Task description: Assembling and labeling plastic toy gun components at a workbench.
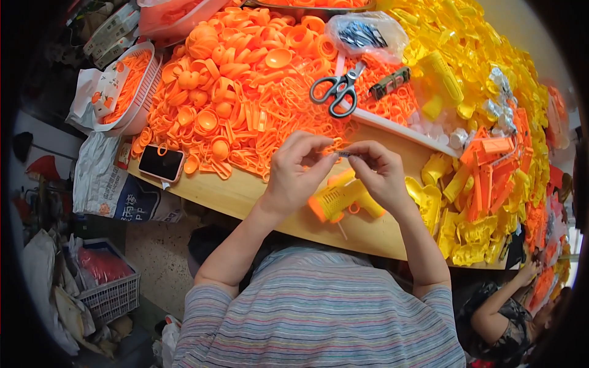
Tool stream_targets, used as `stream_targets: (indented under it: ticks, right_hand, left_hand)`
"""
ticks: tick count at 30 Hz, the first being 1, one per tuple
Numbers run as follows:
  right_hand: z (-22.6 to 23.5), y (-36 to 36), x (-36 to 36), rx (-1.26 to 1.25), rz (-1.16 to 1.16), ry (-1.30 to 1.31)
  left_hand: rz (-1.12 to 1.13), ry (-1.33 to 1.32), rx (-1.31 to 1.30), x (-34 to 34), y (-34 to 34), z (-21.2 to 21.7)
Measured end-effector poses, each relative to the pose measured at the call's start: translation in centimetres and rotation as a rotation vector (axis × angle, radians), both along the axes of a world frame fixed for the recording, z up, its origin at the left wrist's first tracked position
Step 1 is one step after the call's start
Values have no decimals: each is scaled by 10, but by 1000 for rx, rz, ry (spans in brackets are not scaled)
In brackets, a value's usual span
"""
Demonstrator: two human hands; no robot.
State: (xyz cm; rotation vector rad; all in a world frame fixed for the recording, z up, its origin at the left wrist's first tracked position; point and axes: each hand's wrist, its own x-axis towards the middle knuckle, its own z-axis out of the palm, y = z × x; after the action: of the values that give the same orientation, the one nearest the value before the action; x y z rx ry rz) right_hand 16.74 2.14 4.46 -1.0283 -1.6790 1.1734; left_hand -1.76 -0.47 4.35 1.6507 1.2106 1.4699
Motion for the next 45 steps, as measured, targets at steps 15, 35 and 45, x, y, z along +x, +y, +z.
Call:
stream_targets:
  ticks: [15, 35, 45]
  right_hand:
    - [-35, -57, 20, -508, -323, 593]
    - [-42, -67, 24, -407, -274, 504]
    - [-38, -69, 23, -446, -246, 489]
  left_hand:
    - [-125, -173, -193, 16, -18, -32]
    - [-263, -581, -667, 21, -28, -30]
    - [-270, -591, -702, 22, -28, -29]
